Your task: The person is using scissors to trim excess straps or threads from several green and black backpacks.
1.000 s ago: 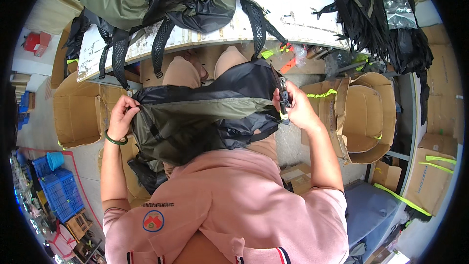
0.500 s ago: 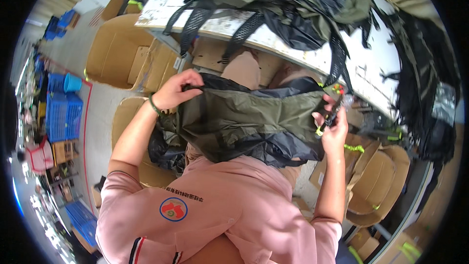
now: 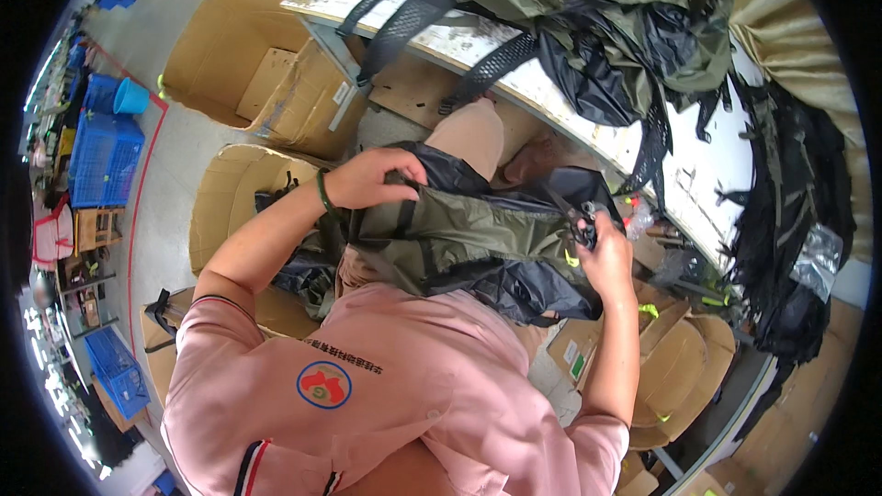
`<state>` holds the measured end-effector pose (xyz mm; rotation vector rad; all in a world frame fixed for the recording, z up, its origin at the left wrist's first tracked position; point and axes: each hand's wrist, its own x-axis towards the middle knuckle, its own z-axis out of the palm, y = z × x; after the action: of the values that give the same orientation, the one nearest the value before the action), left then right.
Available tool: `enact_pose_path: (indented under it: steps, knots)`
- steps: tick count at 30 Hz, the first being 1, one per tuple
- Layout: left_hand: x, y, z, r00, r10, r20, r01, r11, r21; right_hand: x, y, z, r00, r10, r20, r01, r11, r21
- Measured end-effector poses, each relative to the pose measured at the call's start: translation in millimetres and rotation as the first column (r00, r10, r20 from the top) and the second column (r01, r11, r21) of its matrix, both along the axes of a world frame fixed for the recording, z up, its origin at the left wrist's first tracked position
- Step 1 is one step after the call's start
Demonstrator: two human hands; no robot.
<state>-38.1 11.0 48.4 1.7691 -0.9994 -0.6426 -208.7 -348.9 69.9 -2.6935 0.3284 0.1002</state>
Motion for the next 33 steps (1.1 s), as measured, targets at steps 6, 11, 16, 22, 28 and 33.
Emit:
enact_pose_path:
  steps: [6,11,16,22,28,33]
  knots:
    - [47,-1,18,0.787,0.302,0.538,-0.292,0.951,-0.106,0,-25,-6,0.932,-0.250,0.262,0.164,0.936,0.310]
    - [27,-33,38,0.735,0.286,0.615,-0.269,0.955,-0.122,-35,-18,11,0.932,-0.304,0.198,0.128,0.787,0.604]
    - [-35,-29,6,0.854,-0.135,0.503,-0.009,0.962,0.273,-65,7,-3,0.973,-0.229,-0.009,0.205,0.849,0.488]
    - [-52,-11,-19,0.827,-0.020,0.561,-0.180,0.937,0.298,-63,14,-33,0.997,-0.024,0.077,0.013,0.991,0.136]
    - [-57,1,-25,0.866,0.068,0.495,-0.229,0.935,0.272,-54,13,-55,0.996,-0.068,0.055,0.052,0.965,0.256]
    - [-54,14,-37,0.900,0.109,0.421,-0.237,0.934,0.266,-64,2,-60,0.939,-0.252,0.234,0.123,0.881,0.457]
